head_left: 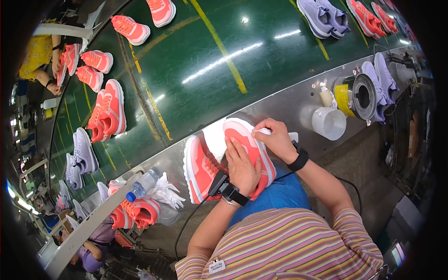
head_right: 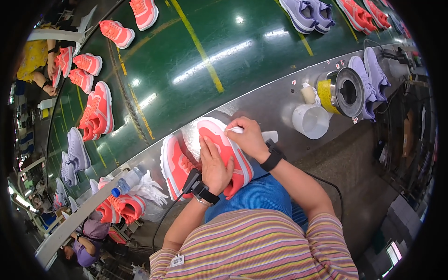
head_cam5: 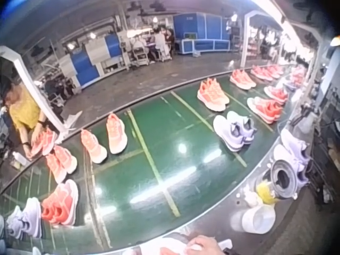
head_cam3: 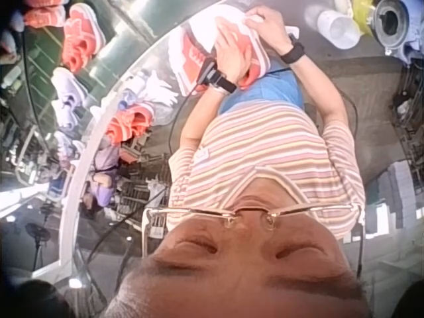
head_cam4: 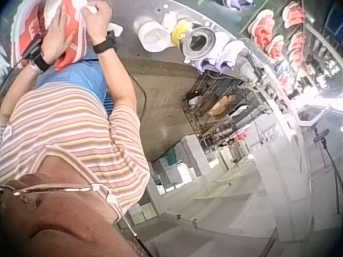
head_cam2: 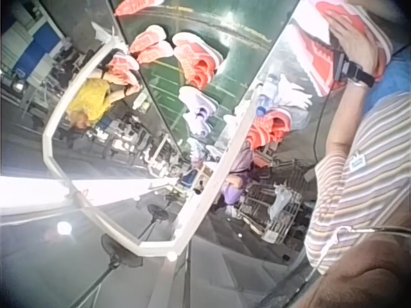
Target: Inspecting and cleaning newly manufactured sneakers on a conveyor belt using a cloth and solvent.
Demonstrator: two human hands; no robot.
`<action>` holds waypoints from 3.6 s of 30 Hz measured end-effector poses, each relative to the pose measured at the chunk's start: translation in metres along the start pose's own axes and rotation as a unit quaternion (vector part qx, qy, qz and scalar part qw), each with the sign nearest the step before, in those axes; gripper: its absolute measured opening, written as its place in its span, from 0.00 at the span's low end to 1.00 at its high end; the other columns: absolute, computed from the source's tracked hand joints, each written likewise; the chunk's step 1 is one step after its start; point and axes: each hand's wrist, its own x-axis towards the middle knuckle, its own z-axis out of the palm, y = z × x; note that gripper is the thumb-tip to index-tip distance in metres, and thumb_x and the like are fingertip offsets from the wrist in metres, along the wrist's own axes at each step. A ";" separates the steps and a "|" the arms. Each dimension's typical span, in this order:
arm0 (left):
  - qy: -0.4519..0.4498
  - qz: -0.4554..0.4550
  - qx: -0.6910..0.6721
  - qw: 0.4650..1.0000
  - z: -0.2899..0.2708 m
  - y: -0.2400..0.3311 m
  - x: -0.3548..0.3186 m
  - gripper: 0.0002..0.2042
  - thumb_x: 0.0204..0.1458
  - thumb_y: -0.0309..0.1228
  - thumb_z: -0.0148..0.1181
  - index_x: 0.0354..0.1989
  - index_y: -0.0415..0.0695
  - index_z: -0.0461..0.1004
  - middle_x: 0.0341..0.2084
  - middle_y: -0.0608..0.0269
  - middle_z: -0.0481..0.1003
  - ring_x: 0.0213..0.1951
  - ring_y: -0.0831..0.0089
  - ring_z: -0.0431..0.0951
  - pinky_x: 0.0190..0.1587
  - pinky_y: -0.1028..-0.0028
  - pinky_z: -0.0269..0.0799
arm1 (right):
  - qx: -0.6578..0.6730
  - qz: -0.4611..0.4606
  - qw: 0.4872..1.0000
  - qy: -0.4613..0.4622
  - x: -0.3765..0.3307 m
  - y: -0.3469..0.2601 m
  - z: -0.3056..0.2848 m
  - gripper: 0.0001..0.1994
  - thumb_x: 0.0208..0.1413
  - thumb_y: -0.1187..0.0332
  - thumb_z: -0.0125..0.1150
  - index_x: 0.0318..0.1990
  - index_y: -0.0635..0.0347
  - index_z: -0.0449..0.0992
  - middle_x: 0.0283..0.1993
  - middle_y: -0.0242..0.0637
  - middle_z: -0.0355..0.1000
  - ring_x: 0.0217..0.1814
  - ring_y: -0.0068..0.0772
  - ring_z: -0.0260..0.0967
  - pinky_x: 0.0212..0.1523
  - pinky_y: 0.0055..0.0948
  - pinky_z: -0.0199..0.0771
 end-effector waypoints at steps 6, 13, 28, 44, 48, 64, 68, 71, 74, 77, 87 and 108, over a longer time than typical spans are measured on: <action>0.005 0.004 0.002 1.000 0.004 -0.003 -0.001 0.40 0.44 0.32 0.56 0.57 0.22 0.37 0.57 0.27 0.39 0.58 0.37 0.48 0.59 0.59 0.49 | 0.048 0.051 0.997 0.008 -0.010 0.007 0.000 0.07 0.38 0.70 0.62 0.25 0.63 0.75 0.25 0.37 0.69 0.27 0.29 0.66 0.30 0.25 0.64; -0.003 -0.001 -0.004 1.000 0.002 -0.004 -0.002 0.40 0.45 0.32 0.55 0.57 0.23 0.36 0.57 0.27 0.38 0.58 0.37 0.46 0.60 0.60 0.48 | 0.007 -0.025 0.998 0.054 0.006 0.006 0.007 0.06 0.41 0.71 0.62 0.28 0.61 0.76 0.27 0.37 0.69 0.30 0.32 0.68 0.33 0.25 0.65; -0.011 0.008 -0.032 0.999 0.002 -0.011 -0.004 0.40 0.46 0.31 0.55 0.58 0.24 0.34 0.58 0.28 0.37 0.60 0.40 0.44 0.61 0.63 0.45 | -0.134 -0.245 0.960 0.012 -0.023 0.012 -0.006 0.07 0.41 0.76 0.58 0.28 0.54 0.76 0.30 0.29 0.66 0.38 0.32 0.60 0.40 0.31 0.57; -0.001 0.024 -0.154 0.988 -0.002 -0.045 -0.022 0.40 0.48 0.31 0.54 0.63 0.37 0.32 0.51 0.32 0.53 0.52 0.45 0.59 0.55 0.61 0.55 | -0.024 -0.076 0.996 0.042 -0.101 0.002 -0.030 0.03 0.48 0.77 0.57 0.31 0.63 0.73 0.31 0.33 0.66 0.30 0.20 0.64 0.31 0.20 0.65; 0.027 0.041 -0.128 0.991 -0.003 -0.055 -0.033 0.39 0.50 0.31 0.53 0.62 0.37 0.32 0.50 0.34 0.54 0.51 0.47 0.60 0.53 0.62 0.56 | -0.004 -0.071 0.994 0.083 -0.117 0.003 -0.015 0.03 0.46 0.77 0.58 0.31 0.62 0.73 0.31 0.34 0.66 0.30 0.23 0.64 0.30 0.21 0.65; 0.051 0.043 -0.093 0.993 0.003 -0.059 -0.033 0.39 0.48 0.33 0.54 0.62 0.37 0.35 0.40 0.34 0.61 0.41 0.47 0.65 0.46 0.60 0.60 | -0.265 -0.262 0.928 0.006 -0.179 0.031 0.041 0.07 0.38 0.77 0.60 0.28 0.56 0.73 0.27 0.34 0.63 0.33 0.36 0.61 0.35 0.32 0.59; 0.017 0.035 -0.041 0.998 -0.006 -0.054 -0.017 0.41 0.46 0.40 0.56 0.64 0.45 0.37 0.36 0.31 0.60 0.36 0.46 0.66 0.43 0.60 0.62 | -0.137 -0.157 0.973 0.100 -0.181 0.020 0.035 0.05 0.42 0.77 0.58 0.29 0.59 0.73 0.27 0.35 0.64 0.31 0.33 0.63 0.34 0.27 0.61; -0.026 -0.013 0.051 0.998 -0.021 -0.030 -0.003 0.40 0.46 0.42 0.54 0.64 0.53 0.37 0.36 0.30 0.59 0.33 0.45 0.66 0.41 0.59 0.63 | -0.049 -0.060 0.982 0.171 -0.178 0.016 0.031 0.03 0.46 0.75 0.58 0.30 0.63 0.73 0.28 0.34 0.64 0.29 0.24 0.63 0.31 0.21 0.62; -0.035 -0.026 0.055 0.998 -0.021 -0.021 0.006 0.39 0.47 0.42 0.52 0.64 0.56 0.35 0.40 0.26 0.56 0.38 0.39 0.65 0.45 0.56 0.62 | 0.054 0.002 0.978 0.199 -0.174 0.036 0.042 0.03 0.46 0.74 0.58 0.30 0.62 0.74 0.30 0.35 0.66 0.32 0.27 0.64 0.34 0.23 0.64; -0.022 -0.018 0.092 0.995 -0.014 -0.021 0.012 0.39 0.48 0.40 0.51 0.64 0.54 0.34 0.44 0.21 0.52 0.40 0.36 0.66 0.47 0.56 0.63 | 0.084 -0.004 0.970 0.229 -0.167 0.036 0.056 0.04 0.46 0.73 0.59 0.30 0.63 0.73 0.31 0.37 0.67 0.33 0.29 0.65 0.35 0.24 0.64; -0.023 -0.023 0.054 0.998 -0.015 -0.014 0.012 0.38 0.49 0.37 0.50 0.64 0.49 0.33 0.47 0.17 0.47 0.33 0.40 0.72 0.44 0.59 0.67 | 0.118 0.012 0.952 0.283 -0.148 0.044 0.064 0.05 0.45 0.72 0.60 0.28 0.65 0.72 0.27 0.39 0.68 0.29 0.31 0.67 0.32 0.26 0.65; 0.040 0.054 0.009 0.998 -0.019 -0.053 0.003 0.37 0.49 0.34 0.52 0.63 0.45 0.36 0.50 0.19 0.45 0.45 0.34 0.65 0.50 0.60 0.63 | 0.045 -0.052 0.974 0.215 -0.174 0.046 0.069 0.04 0.44 0.73 0.60 0.29 0.62 0.74 0.29 0.39 0.68 0.34 0.34 0.67 0.36 0.26 0.65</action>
